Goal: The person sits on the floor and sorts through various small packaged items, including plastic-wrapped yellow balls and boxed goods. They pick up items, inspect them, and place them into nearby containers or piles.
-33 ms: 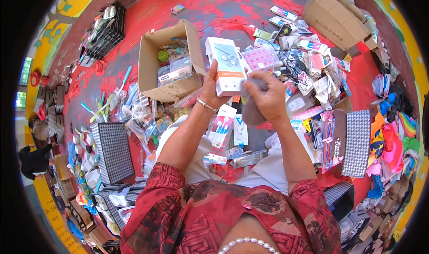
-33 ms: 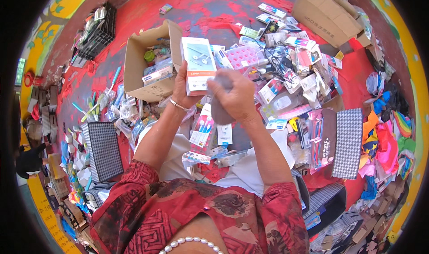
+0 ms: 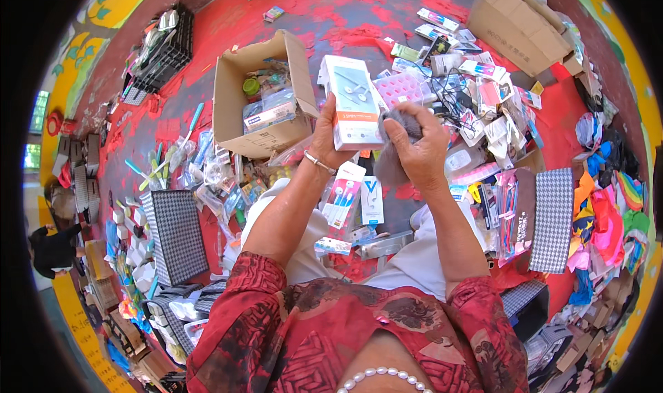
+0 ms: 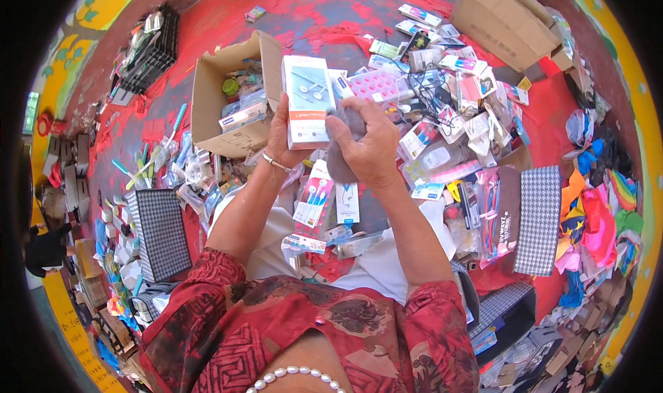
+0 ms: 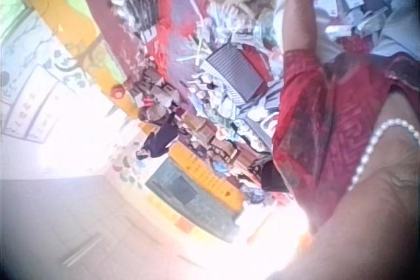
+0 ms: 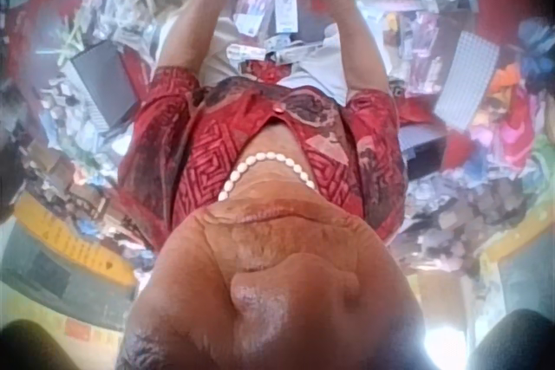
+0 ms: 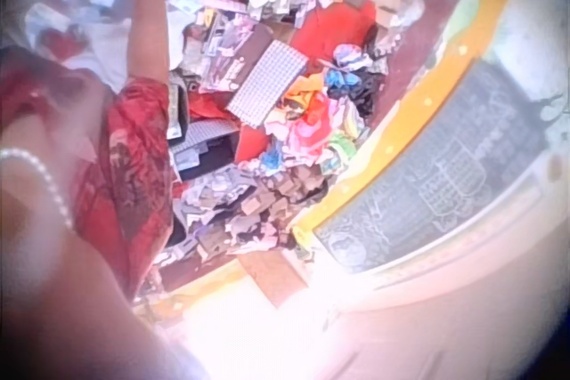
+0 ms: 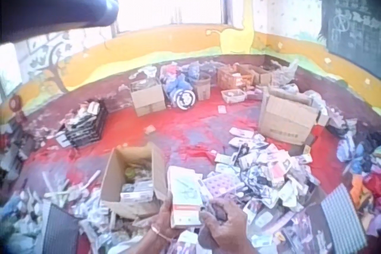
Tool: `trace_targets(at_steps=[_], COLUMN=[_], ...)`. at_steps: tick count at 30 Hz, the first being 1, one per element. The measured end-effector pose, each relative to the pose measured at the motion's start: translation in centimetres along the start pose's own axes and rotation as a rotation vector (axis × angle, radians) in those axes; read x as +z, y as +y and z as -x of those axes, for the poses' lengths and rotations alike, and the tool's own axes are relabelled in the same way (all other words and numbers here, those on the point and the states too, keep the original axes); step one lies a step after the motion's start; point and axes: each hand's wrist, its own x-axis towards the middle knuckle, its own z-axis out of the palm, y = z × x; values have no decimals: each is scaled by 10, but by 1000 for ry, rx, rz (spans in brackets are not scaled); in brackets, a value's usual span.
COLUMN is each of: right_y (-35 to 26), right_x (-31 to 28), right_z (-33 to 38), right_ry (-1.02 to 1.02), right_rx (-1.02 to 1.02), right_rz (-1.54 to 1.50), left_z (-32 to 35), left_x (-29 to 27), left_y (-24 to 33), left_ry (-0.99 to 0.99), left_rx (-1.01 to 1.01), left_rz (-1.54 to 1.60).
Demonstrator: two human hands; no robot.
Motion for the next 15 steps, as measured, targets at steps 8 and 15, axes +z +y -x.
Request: trace_targets(at_steps=[8, 15], right_y=[31, 53], right_x=[-5, -31], right_z=[-17, -27], right_ry=[189, -208], right_rx=[-272, 585], right_rz=[431, 51], left_z=[14, 14], left_x=[-23, -9], left_y=[-29, 12], left_ry=[-90, -167], left_rx=[-216, -29], left_rz=[-186, -305])
